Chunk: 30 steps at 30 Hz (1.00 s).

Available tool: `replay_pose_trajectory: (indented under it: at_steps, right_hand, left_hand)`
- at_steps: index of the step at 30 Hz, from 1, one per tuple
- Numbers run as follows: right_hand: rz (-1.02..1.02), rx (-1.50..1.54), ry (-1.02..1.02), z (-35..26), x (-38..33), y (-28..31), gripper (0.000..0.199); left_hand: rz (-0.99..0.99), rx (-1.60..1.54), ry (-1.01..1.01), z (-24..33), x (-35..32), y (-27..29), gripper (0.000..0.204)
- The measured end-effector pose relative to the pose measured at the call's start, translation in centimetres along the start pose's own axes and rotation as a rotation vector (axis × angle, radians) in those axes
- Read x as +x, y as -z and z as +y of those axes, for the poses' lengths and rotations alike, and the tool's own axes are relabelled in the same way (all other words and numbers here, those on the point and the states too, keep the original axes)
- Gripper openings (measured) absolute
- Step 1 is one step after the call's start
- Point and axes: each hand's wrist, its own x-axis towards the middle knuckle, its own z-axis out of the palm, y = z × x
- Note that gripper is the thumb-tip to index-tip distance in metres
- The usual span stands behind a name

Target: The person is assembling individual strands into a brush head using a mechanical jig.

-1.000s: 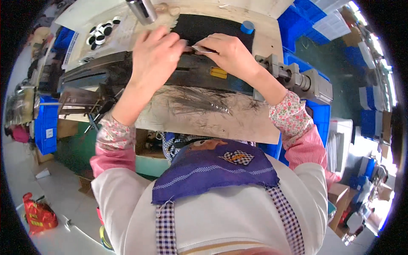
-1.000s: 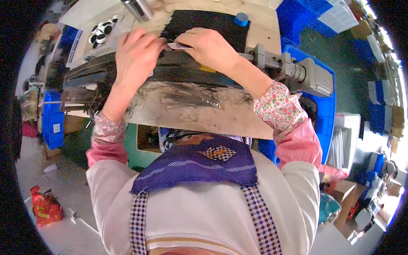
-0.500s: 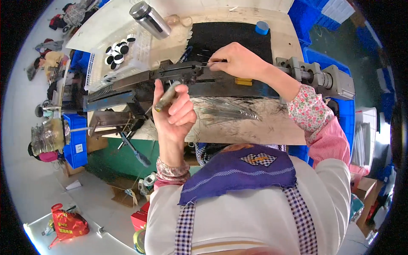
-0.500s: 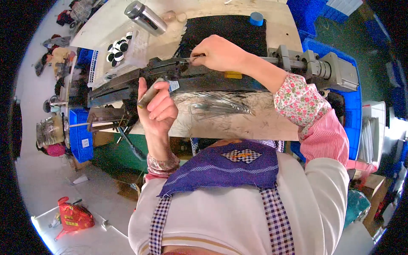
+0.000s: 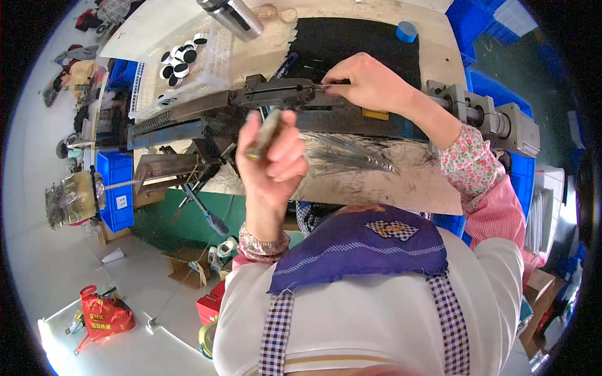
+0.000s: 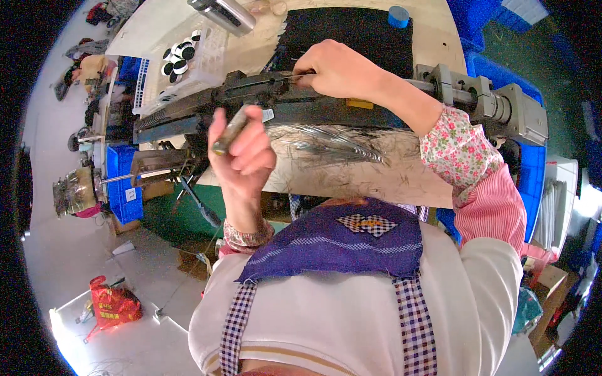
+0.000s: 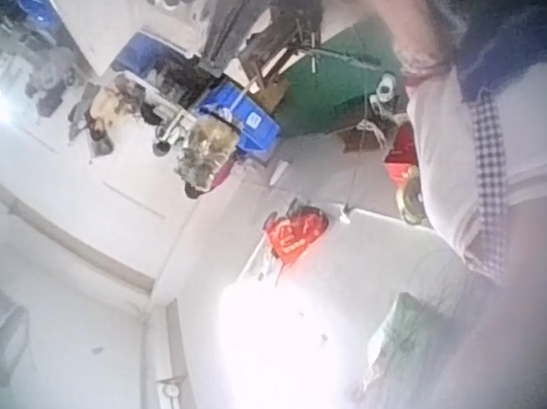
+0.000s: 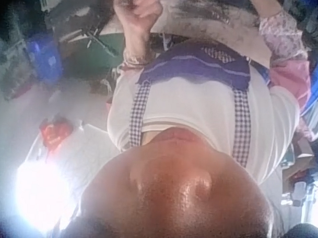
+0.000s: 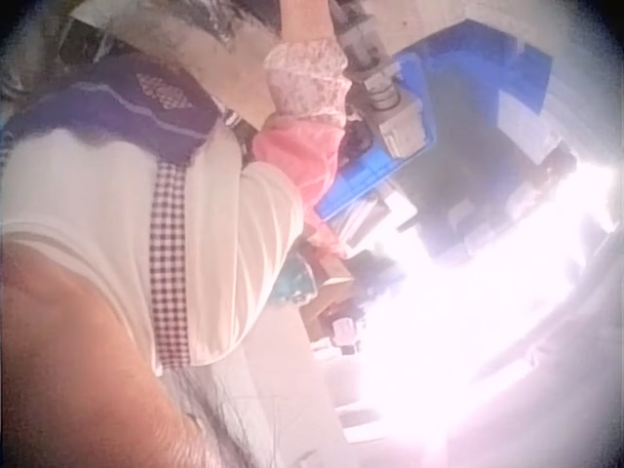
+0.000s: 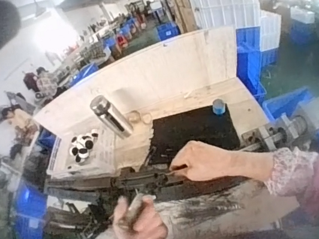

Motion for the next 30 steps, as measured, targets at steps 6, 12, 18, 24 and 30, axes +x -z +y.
replay_pose_trajectory:
  at_steps: [6,12,18,24,30]
  right_hand:
    - [0.050,-0.177,0.092,0.8,-0.3,-0.2,0.022]
    - [0.102,-0.216,0.059,-4.5,-8.0,-2.5,0.029]
    - [0.197,-0.589,-0.344,4.8,-8.2,-4.9,0.027]
    - [0.157,-0.549,-0.390,6.2,-9.5,-5.5,0.033]
    - [0.130,-0.435,-0.452,5.0,-10.5,-4.3,0.029]
  left_hand:
    - [0.449,1.629,-0.494,-4.7,3.8,5.6,0.030]
    - [0.805,1.102,-0.486,0.2,-4.5,10.8,0.033]
    - [0.978,0.850,-0.612,6.8,-7.5,13.0,0.043]
    - [0.893,0.616,-0.676,5.2,-7.3,13.6,0.031]
    - [0.795,0.563,-0.956,0.9,-4.9,12.1,0.021]
